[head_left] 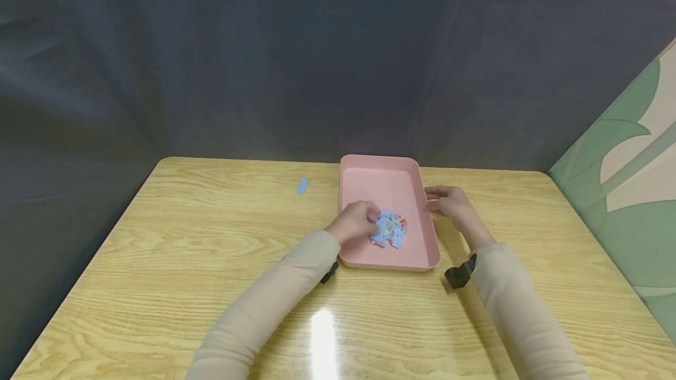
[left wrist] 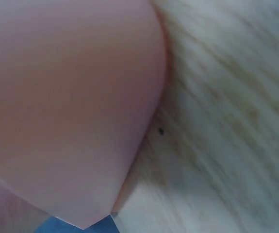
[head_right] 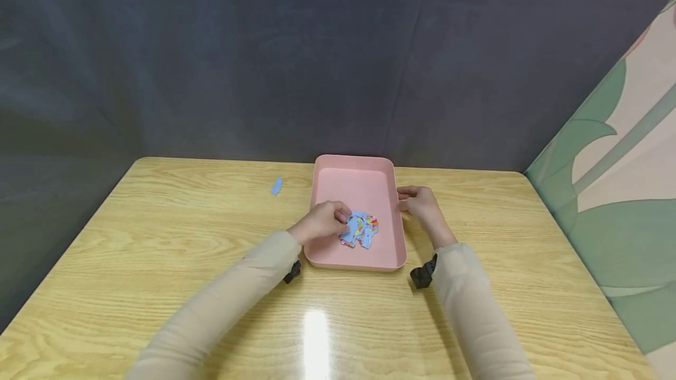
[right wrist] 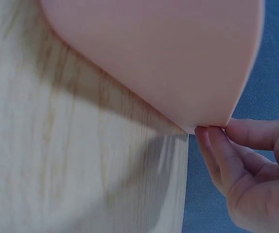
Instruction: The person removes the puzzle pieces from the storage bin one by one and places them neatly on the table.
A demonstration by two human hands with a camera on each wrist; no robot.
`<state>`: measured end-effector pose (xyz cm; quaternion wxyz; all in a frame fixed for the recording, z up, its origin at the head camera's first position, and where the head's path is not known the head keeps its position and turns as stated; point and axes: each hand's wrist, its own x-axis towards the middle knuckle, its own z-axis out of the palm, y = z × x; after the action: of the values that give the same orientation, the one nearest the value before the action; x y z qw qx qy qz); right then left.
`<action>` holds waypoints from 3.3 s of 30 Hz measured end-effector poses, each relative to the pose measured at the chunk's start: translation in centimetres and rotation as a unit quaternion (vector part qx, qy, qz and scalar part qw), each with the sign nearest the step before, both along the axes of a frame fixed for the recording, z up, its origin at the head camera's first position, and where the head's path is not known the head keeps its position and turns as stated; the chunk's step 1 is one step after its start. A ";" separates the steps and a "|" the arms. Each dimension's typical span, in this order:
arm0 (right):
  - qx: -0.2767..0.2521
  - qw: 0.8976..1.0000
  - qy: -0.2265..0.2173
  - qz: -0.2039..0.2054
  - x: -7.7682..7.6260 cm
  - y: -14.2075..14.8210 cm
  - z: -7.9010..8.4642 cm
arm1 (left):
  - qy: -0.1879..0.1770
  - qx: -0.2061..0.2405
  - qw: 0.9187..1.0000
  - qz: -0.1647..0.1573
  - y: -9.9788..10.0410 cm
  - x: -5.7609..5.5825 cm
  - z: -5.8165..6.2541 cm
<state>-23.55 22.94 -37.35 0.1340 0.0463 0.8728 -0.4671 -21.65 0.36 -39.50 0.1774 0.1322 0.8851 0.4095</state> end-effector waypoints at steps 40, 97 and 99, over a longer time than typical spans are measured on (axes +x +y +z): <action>-0.001 1.000 0.007 -0.010 0.0 -0.3 -0.3 | 0.035 0.001 0.999 -0.034 0.2 0.6 0.3; 0.010 1.000 0.012 -0.014 -0.1 -0.6 -0.4 | 0.038 0.077 0.945 0.317 -15.6 -4.8 -0.9; 0.014 1.000 0.013 -0.014 -0.1 -0.7 -0.4 | 0.040 0.073 0.945 0.317 -15.6 -4.8 -1.0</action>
<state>-23.69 22.28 -37.79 0.1153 0.0538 0.8801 -0.4574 -26.44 -15.25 -40.45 -0.0069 -0.1266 0.8553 0.5025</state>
